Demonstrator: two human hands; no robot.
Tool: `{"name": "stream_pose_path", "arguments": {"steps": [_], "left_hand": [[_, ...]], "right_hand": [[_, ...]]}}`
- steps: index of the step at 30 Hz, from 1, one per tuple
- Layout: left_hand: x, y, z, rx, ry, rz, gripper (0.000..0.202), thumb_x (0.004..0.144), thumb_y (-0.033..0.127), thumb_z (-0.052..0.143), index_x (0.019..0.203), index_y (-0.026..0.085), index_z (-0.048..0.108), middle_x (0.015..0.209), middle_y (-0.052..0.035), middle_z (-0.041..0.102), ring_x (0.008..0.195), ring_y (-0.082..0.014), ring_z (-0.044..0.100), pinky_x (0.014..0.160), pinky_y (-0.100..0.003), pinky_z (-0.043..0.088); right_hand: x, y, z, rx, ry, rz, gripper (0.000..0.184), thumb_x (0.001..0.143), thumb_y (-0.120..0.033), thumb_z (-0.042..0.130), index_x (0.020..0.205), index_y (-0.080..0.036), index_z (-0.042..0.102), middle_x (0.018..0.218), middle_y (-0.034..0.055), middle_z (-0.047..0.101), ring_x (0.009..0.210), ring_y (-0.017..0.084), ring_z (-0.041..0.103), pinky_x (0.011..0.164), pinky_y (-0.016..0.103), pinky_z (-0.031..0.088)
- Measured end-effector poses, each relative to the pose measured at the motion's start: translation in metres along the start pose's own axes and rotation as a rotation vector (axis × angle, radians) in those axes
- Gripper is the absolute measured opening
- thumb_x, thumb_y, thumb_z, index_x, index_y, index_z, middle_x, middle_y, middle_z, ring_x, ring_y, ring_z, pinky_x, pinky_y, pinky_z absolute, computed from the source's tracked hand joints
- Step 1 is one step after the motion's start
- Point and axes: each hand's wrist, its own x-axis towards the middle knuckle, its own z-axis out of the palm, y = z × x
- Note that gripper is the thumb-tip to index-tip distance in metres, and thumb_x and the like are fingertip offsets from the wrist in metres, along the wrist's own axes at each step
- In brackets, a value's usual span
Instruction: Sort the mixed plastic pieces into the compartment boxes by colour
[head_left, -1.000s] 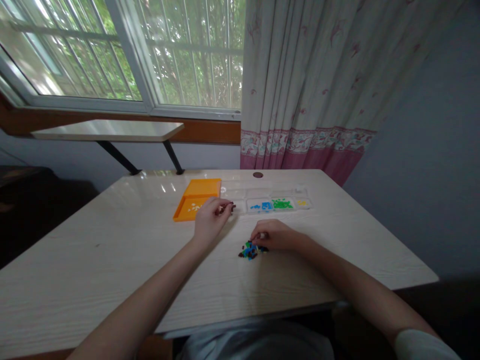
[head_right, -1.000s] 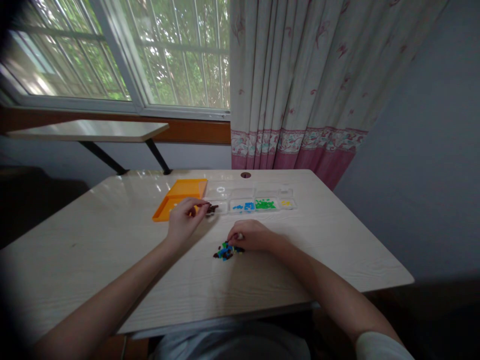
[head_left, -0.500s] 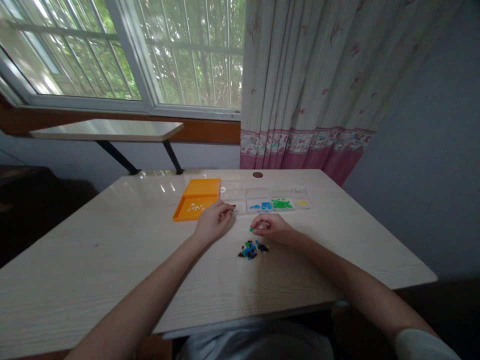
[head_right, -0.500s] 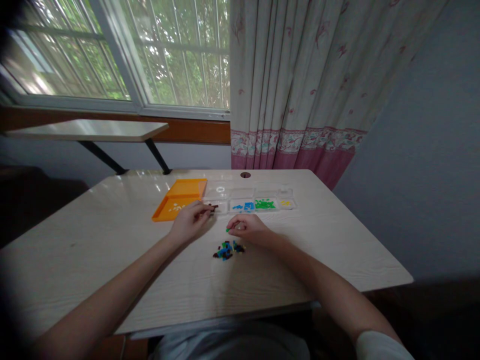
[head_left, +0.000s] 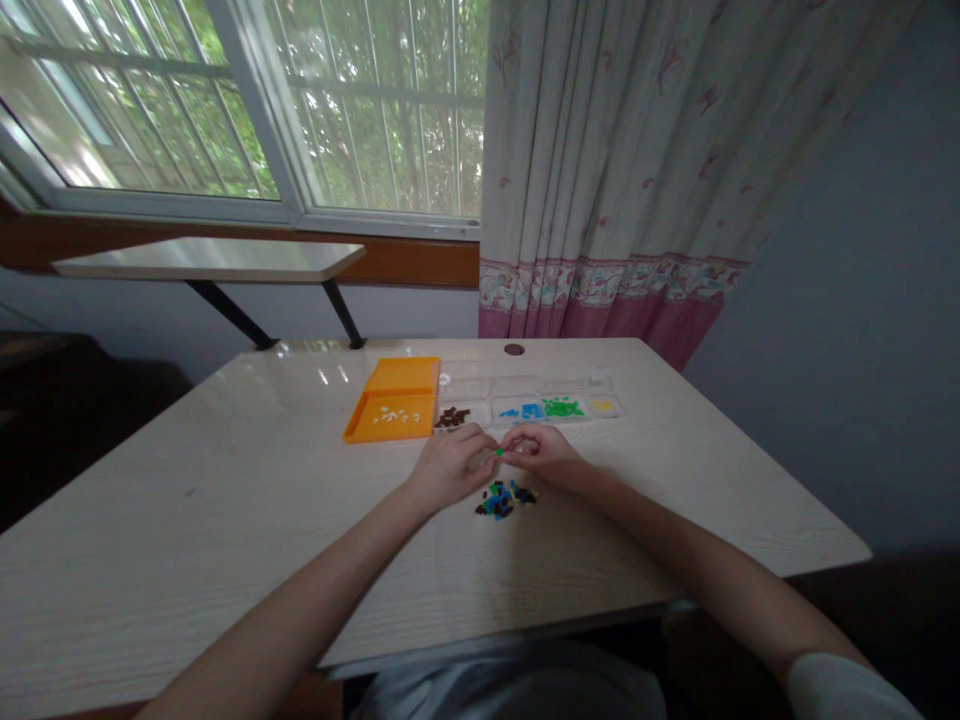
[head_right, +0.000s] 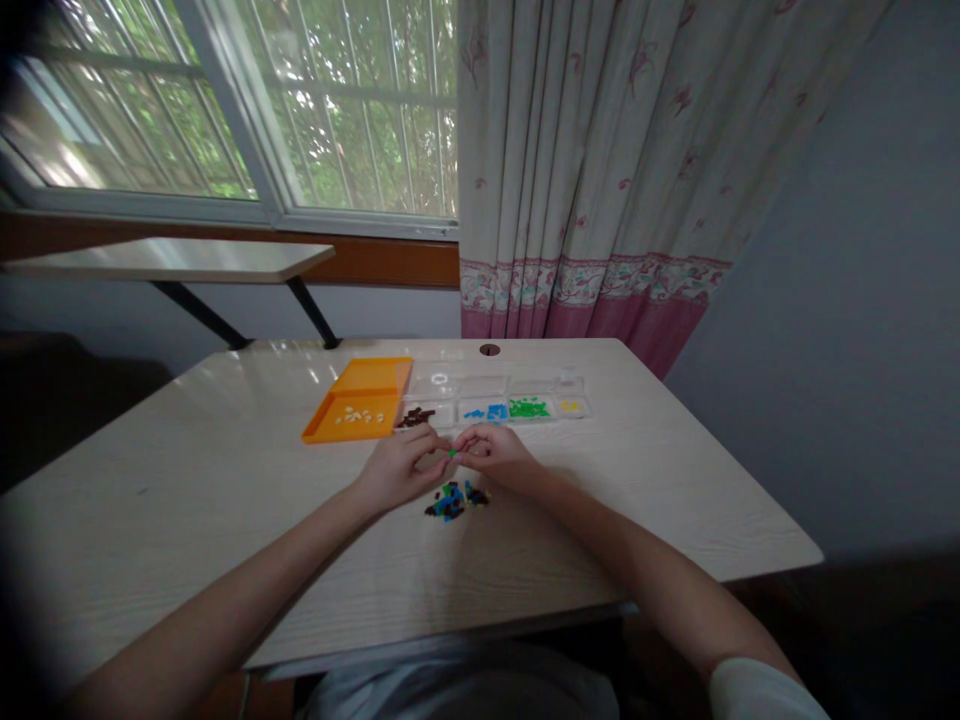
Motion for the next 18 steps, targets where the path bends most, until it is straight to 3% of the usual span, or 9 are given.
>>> {"name": "stream_pose_path", "arguments": {"steps": [4, 8, 18], "left_hand": [[0.0006, 0.0013, -0.0008, -0.054, 0.024, -0.032, 0.014, 0.078, 0.024, 0.050, 0.085, 0.018, 0.060, 0.075, -0.0029, 0.055, 0.067, -0.0116, 0.054, 0.059, -0.020, 0.041], [0.0004, 0.0009, -0.0007, -0.097, 0.029, -0.049, 0.013, 0.077, 0.022, 0.051, 0.085, 0.017, 0.061, 0.074, -0.0023, 0.054, 0.067, -0.0112, 0.053, 0.059, -0.020, 0.040], [0.0006, 0.0006, -0.0001, -0.172, 0.029, -0.064, 0.015, 0.079, 0.025, 0.050, 0.083, 0.017, 0.061, 0.074, -0.0034, 0.055, 0.066, -0.0109, 0.051, 0.060, -0.020, 0.041]], "right_hand": [[-0.0016, -0.0029, -0.0011, -0.159, 0.063, -0.065, 0.028, 0.069, -0.036, 0.063, 0.086, -0.015, 0.060, 0.073, -0.0004, 0.057, 0.044, 0.002, 0.034, 0.039, 0.014, 0.025], [-0.0014, -0.0053, -0.0022, -0.284, 0.102, -0.133, 0.021, 0.070, -0.033, 0.063, 0.080, -0.015, 0.063, 0.070, -0.0001, 0.057, 0.045, 0.003, 0.036, 0.041, 0.015, 0.028], [-0.0015, -0.0053, -0.0018, -0.369, 0.137, -0.211, 0.018, 0.073, -0.031, 0.060, 0.082, -0.016, 0.064, 0.075, 0.0018, 0.061, 0.046, 0.004, 0.040, 0.045, 0.015, 0.034]]}}
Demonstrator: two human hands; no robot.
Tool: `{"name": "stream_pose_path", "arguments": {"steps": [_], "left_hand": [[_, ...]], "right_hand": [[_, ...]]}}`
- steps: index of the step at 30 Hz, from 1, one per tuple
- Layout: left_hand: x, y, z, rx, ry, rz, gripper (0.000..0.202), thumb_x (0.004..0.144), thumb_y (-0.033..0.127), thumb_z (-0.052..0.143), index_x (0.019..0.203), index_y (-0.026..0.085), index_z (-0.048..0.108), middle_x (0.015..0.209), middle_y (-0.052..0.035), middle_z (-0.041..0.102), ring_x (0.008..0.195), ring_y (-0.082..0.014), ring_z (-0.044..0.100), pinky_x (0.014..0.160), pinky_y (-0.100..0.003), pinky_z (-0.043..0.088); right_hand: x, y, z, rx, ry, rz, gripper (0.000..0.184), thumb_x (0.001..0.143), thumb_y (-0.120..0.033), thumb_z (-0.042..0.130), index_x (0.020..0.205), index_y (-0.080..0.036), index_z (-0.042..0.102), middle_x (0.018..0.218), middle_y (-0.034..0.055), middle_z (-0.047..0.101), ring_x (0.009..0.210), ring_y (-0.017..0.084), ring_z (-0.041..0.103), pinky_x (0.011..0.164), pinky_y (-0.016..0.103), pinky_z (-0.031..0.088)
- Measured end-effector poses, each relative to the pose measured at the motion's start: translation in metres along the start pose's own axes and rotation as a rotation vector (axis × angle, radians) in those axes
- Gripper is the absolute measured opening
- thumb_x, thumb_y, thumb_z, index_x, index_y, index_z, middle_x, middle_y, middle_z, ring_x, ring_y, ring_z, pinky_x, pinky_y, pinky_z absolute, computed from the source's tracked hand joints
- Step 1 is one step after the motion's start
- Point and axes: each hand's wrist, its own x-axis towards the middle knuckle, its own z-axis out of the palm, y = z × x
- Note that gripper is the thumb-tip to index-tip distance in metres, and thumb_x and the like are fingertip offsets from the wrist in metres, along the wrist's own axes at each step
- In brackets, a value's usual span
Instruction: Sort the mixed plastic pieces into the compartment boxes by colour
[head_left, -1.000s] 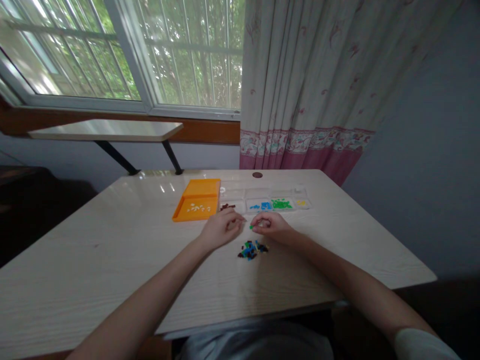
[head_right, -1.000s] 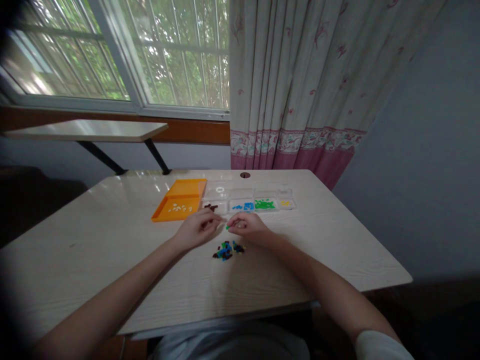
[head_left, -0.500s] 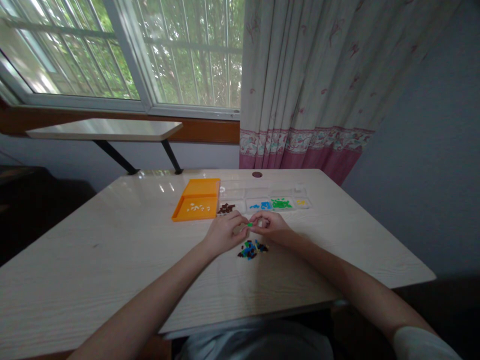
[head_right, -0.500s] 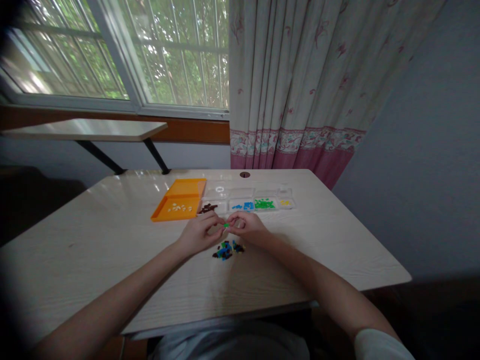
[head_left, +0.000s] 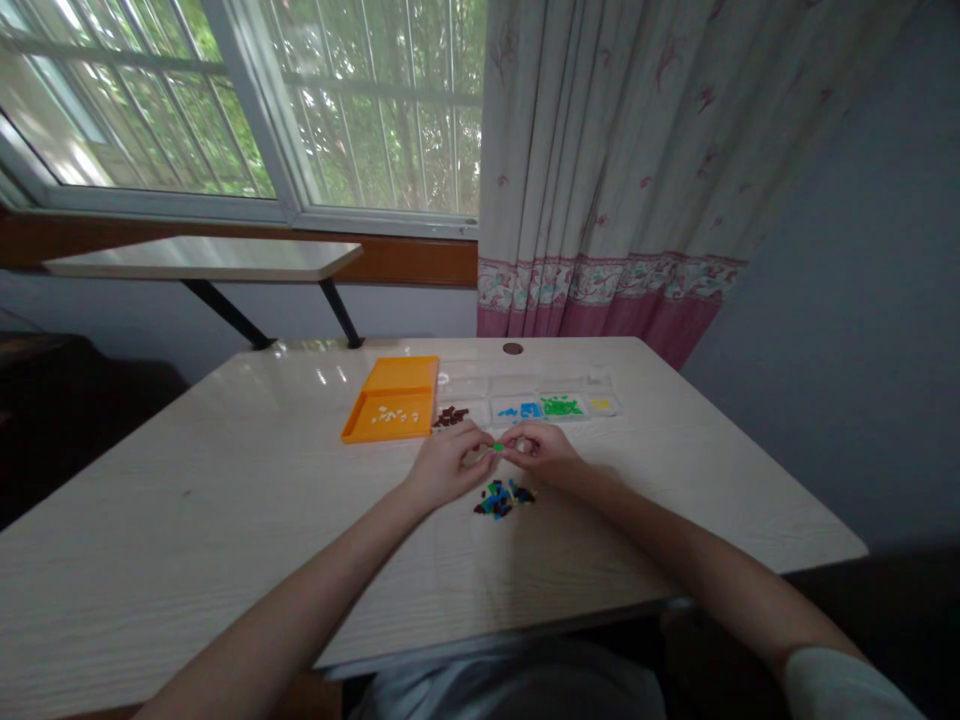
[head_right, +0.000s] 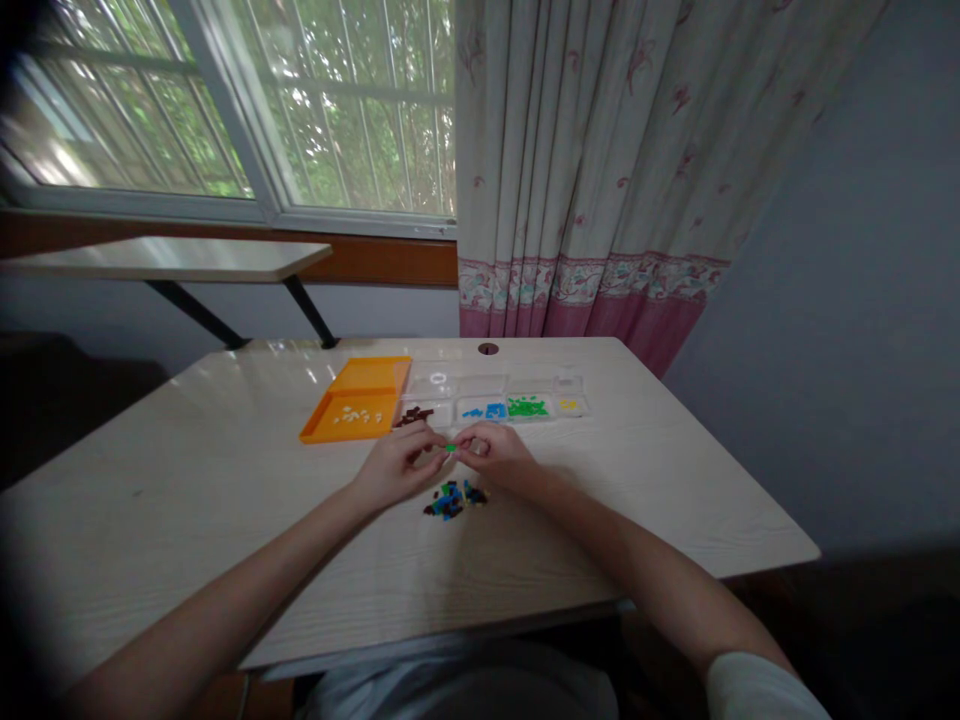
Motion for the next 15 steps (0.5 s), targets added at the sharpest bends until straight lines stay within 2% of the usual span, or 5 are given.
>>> {"name": "stream_pose_path", "arguments": {"steps": [4, 10, 15], "left_hand": [[0.001, -0.001, -0.001, -0.007, -0.013, -0.046, 0.017, 0.078, 0.026, 0.050, 0.088, 0.017, 0.061, 0.076, -0.0032, 0.057, 0.064, -0.0107, 0.051, 0.058, -0.020, 0.039], [0.001, -0.004, 0.005, 0.001, -0.274, -0.140, 0.021, 0.078, 0.034, 0.050, 0.076, 0.018, 0.064, 0.055, 0.0018, 0.053, 0.051, -0.0093, 0.046, 0.050, -0.018, 0.032], [0.001, -0.003, 0.008, -0.013, -0.333, -0.153, 0.023, 0.074, 0.039, 0.055, 0.075, 0.019, 0.064, 0.054, 0.0030, 0.052, 0.049, -0.0085, 0.045, 0.048, -0.018, 0.030]], "right_hand": [[0.001, 0.001, -0.005, -0.063, 0.063, -0.059, 0.018, 0.074, -0.030, 0.058, 0.084, -0.017, 0.064, 0.071, 0.0013, 0.060, 0.048, 0.005, 0.042, 0.048, 0.017, 0.036], [0.000, -0.004, -0.024, -0.136, 0.275, -0.125, 0.020, 0.077, -0.032, 0.054, 0.087, -0.018, 0.064, 0.068, 0.0014, 0.059, 0.047, 0.007, 0.041, 0.051, 0.020, 0.038], [-0.001, -0.010, -0.033, -0.207, 0.354, -0.219, 0.019, 0.078, -0.031, 0.053, 0.088, -0.019, 0.064, 0.067, 0.0012, 0.059, 0.049, 0.008, 0.042, 0.053, 0.021, 0.039]]}}
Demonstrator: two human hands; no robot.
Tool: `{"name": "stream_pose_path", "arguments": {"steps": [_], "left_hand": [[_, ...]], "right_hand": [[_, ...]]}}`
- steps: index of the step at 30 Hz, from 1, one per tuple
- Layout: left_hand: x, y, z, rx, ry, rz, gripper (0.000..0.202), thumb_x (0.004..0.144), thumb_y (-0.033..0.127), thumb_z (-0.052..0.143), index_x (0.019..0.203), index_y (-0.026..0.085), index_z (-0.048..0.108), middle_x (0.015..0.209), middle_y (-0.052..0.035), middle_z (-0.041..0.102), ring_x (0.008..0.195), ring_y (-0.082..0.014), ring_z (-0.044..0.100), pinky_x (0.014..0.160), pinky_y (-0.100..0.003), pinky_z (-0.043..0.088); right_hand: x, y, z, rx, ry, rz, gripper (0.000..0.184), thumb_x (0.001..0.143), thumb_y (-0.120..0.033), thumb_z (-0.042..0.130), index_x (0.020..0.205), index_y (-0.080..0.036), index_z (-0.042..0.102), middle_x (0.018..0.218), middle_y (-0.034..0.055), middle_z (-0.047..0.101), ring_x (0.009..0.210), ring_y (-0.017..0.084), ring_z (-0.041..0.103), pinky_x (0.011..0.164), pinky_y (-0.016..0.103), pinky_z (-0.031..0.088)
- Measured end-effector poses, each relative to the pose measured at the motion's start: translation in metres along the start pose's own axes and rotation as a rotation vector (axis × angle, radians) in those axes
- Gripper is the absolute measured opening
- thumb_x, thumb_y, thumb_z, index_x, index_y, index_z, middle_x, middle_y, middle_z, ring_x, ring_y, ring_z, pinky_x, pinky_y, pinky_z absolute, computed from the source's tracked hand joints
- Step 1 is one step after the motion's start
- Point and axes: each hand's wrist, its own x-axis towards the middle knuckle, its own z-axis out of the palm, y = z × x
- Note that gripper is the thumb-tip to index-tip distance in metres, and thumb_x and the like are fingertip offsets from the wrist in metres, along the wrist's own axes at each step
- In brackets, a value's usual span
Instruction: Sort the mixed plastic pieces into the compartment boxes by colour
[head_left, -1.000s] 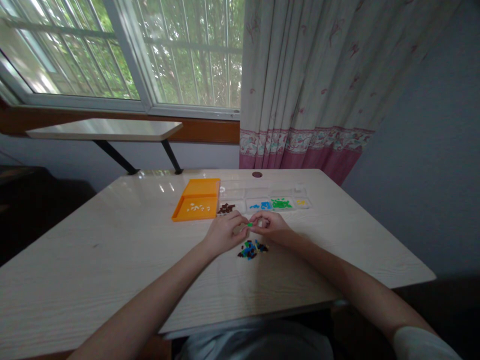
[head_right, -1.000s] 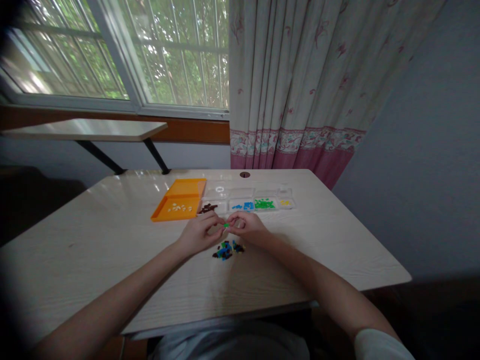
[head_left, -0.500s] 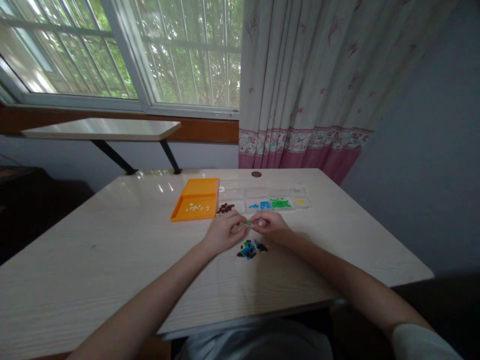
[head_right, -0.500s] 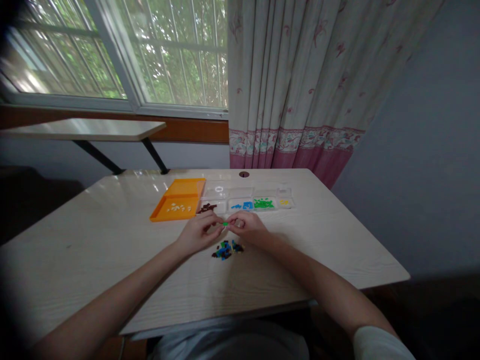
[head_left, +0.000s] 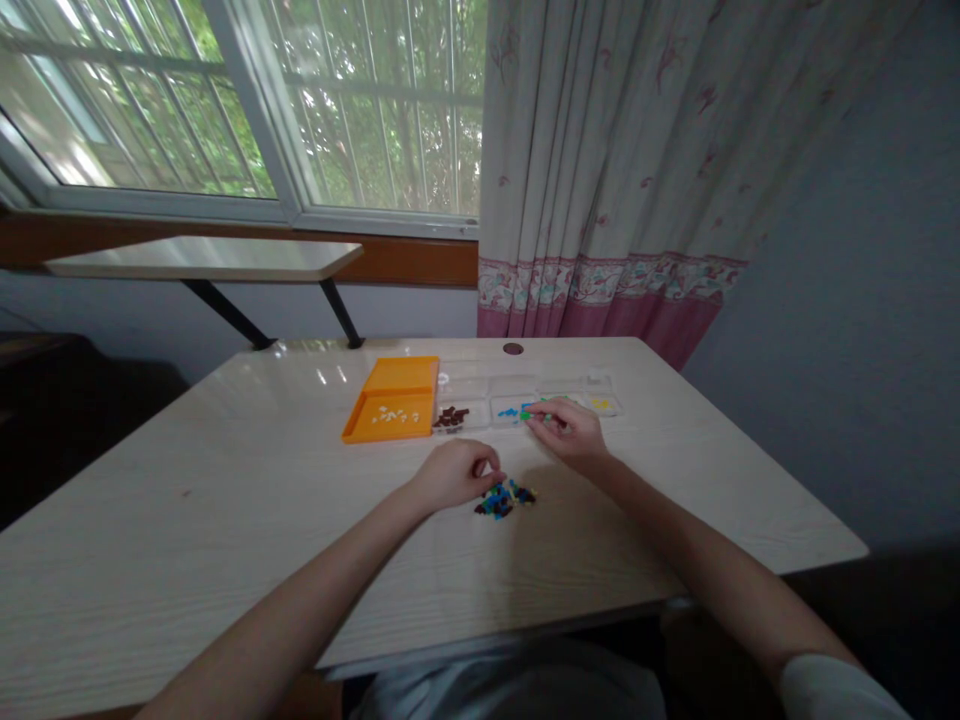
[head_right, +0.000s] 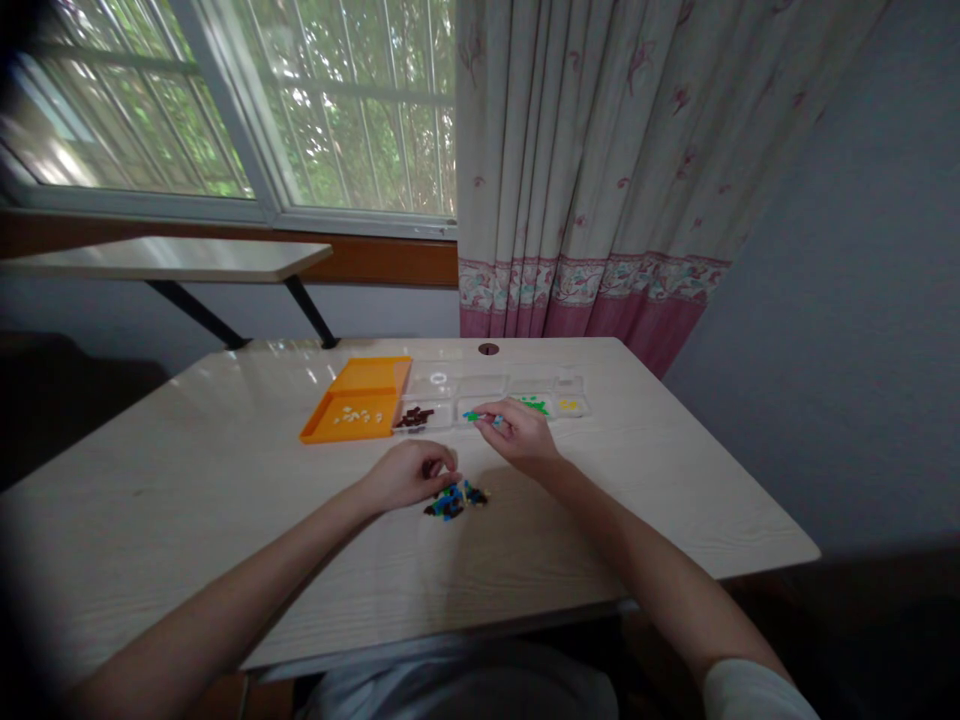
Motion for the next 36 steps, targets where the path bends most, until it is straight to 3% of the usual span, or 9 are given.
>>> {"name": "stream_pose_path", "arguments": {"steps": [12, 24, 32, 36], "left_hand": [[0.001, -0.004, -0.003, 0.004, -0.010, -0.034, 0.021, 0.077, 0.035, 0.051, 0.074, 0.019, 0.064, 0.053, 0.0025, 0.053, 0.049, -0.0097, 0.047, 0.047, -0.018, 0.030], [-0.001, -0.012, -0.012, 0.002, 0.029, 0.018, 0.019, 0.076, 0.021, 0.047, 0.072, 0.018, 0.065, 0.063, -0.0019, 0.061, 0.057, -0.0115, 0.053, 0.054, -0.019, 0.036], [-0.003, -0.010, -0.012, 0.021, 0.010, 0.084, 0.019, 0.076, 0.029, 0.051, 0.081, 0.019, 0.066, 0.065, -0.0022, 0.061, 0.058, -0.0121, 0.053, 0.056, -0.020, 0.038], [-0.003, -0.011, -0.012, 0.057, -0.052, 0.128, 0.020, 0.079, 0.027, 0.048, 0.085, 0.020, 0.066, 0.076, -0.0030, 0.063, 0.068, -0.0127, 0.056, 0.063, -0.020, 0.040]], "right_hand": [[0.003, 0.001, -0.006, -0.070, 0.034, -0.011, 0.020, 0.079, -0.032, 0.052, 0.089, -0.019, 0.064, 0.071, 0.0028, 0.061, 0.050, 0.008, 0.045, 0.054, 0.022, 0.040], [0.005, 0.004, -0.010, -0.096, 0.064, -0.019, 0.018, 0.079, -0.031, 0.053, 0.088, -0.020, 0.064, 0.069, 0.0011, 0.060, 0.047, 0.008, 0.042, 0.051, 0.022, 0.039], [0.014, 0.038, -0.030, -0.167, 0.101, 0.056, 0.019, 0.078, -0.029, 0.052, 0.088, -0.017, 0.063, 0.071, 0.0019, 0.060, 0.048, 0.008, 0.041, 0.052, 0.022, 0.037], [0.014, 0.063, -0.035, -0.270, -0.033, 0.130, 0.022, 0.078, -0.031, 0.052, 0.090, -0.016, 0.064, 0.071, 0.0024, 0.060, 0.052, 0.010, 0.046, 0.056, 0.022, 0.037]]}}
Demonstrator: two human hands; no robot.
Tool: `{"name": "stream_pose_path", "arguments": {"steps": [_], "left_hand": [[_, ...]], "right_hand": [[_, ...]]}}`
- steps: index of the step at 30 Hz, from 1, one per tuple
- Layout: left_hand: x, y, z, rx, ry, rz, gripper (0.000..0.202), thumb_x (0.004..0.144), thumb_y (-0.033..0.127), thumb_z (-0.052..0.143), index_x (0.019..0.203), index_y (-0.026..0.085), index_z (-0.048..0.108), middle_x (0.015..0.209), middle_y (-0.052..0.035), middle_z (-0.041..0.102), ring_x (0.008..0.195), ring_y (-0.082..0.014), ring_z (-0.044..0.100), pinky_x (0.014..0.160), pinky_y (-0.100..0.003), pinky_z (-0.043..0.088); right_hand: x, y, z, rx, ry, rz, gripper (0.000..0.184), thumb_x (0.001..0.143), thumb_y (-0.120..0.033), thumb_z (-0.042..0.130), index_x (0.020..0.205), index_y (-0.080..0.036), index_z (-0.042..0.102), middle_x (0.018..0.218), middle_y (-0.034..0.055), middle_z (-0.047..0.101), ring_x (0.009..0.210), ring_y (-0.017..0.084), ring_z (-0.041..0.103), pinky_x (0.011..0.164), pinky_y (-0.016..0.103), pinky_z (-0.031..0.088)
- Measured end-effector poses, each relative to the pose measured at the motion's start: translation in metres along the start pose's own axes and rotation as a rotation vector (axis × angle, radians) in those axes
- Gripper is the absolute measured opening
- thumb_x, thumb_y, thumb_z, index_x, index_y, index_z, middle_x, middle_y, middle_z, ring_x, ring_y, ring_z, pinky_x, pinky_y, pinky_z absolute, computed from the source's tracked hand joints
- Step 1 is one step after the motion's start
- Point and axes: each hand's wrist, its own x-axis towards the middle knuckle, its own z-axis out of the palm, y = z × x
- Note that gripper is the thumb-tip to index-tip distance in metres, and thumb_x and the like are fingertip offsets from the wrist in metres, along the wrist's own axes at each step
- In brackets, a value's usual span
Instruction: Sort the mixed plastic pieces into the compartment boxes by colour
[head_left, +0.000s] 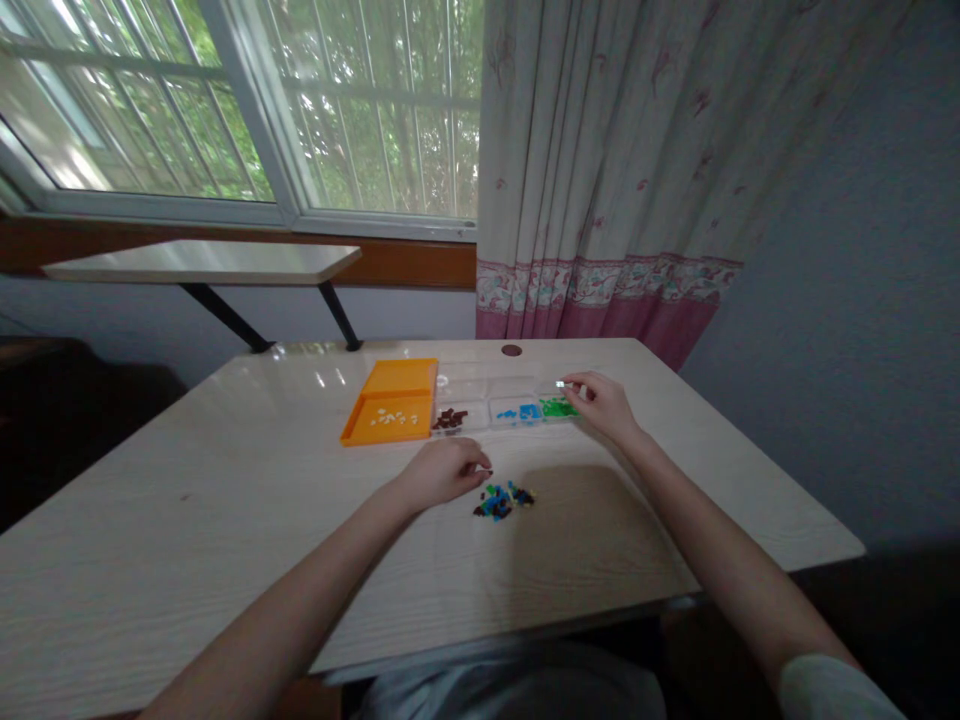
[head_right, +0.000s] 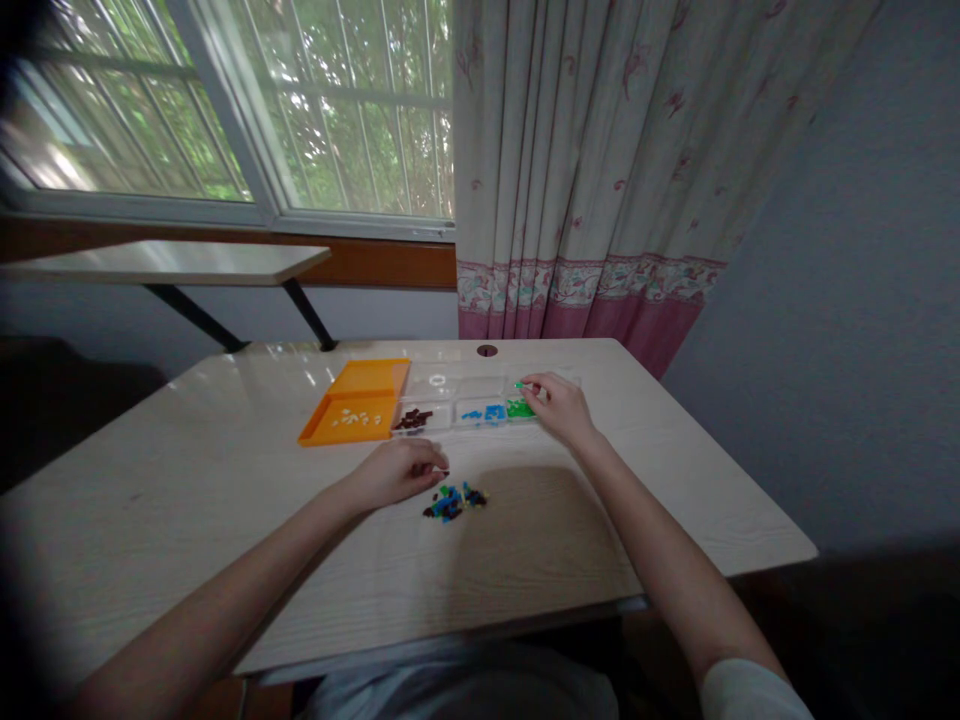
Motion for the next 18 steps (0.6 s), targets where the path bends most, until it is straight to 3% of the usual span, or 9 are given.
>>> {"name": "stream_pose_path", "arguments": {"steps": [4, 7, 13, 15, 18], "left_hand": [[0.001, -0.001, 0.001, 0.003, -0.033, -0.013, 0.020, 0.079, 0.024, 0.046, 0.083, 0.019, 0.066, 0.076, -0.0025, 0.064, 0.067, -0.0118, 0.055, 0.062, -0.019, 0.039], [0.003, 0.000, 0.003, -0.060, -0.008, -0.065, 0.018, 0.078, 0.023, 0.049, 0.080, 0.018, 0.065, 0.070, -0.0016, 0.061, 0.060, -0.0103, 0.052, 0.057, -0.018, 0.037], [0.005, 0.006, 0.006, -0.313, 0.129, -0.154, 0.019, 0.076, 0.028, 0.053, 0.080, 0.013, 0.065, 0.061, -0.0001, 0.054, 0.054, -0.0081, 0.045, 0.049, -0.016, 0.032], [0.006, 0.007, 0.007, -0.346, 0.145, -0.158, 0.021, 0.076, 0.030, 0.053, 0.078, 0.013, 0.064, 0.058, 0.0008, 0.052, 0.051, -0.0075, 0.042, 0.046, -0.016, 0.030], [0.005, 0.009, 0.007, -0.333, 0.155, -0.136, 0.020, 0.075, 0.030, 0.054, 0.077, 0.013, 0.064, 0.056, 0.0017, 0.050, 0.050, -0.0070, 0.041, 0.046, -0.016, 0.029]], "right_hand": [[-0.001, 0.014, 0.005, -0.108, -0.192, 0.052, 0.022, 0.077, -0.029, 0.052, 0.092, -0.019, 0.064, 0.070, 0.0018, 0.060, 0.062, 0.012, 0.051, 0.062, 0.023, 0.037], [-0.003, 0.010, 0.009, -0.124, -0.265, 0.064, 0.025, 0.075, -0.026, 0.053, 0.097, -0.019, 0.063, 0.069, 0.0013, 0.059, 0.065, 0.013, 0.051, 0.063, 0.023, 0.036], [-0.018, -0.040, 0.028, 0.062, -0.401, -0.106, 0.020, 0.078, -0.029, 0.052, 0.088, -0.019, 0.066, 0.068, 0.0015, 0.060, 0.063, 0.011, 0.052, 0.061, 0.021, 0.036], [-0.025, -0.057, 0.035, 0.131, -0.476, -0.174, 0.018, 0.077, -0.029, 0.054, 0.086, -0.019, 0.066, 0.069, 0.0014, 0.061, 0.064, 0.011, 0.052, 0.060, 0.020, 0.037], [-0.033, -0.071, 0.041, 0.184, -0.484, -0.221, 0.017, 0.076, -0.030, 0.055, 0.085, -0.020, 0.066, 0.067, 0.0006, 0.060, 0.061, 0.010, 0.051, 0.058, 0.019, 0.036]]}}
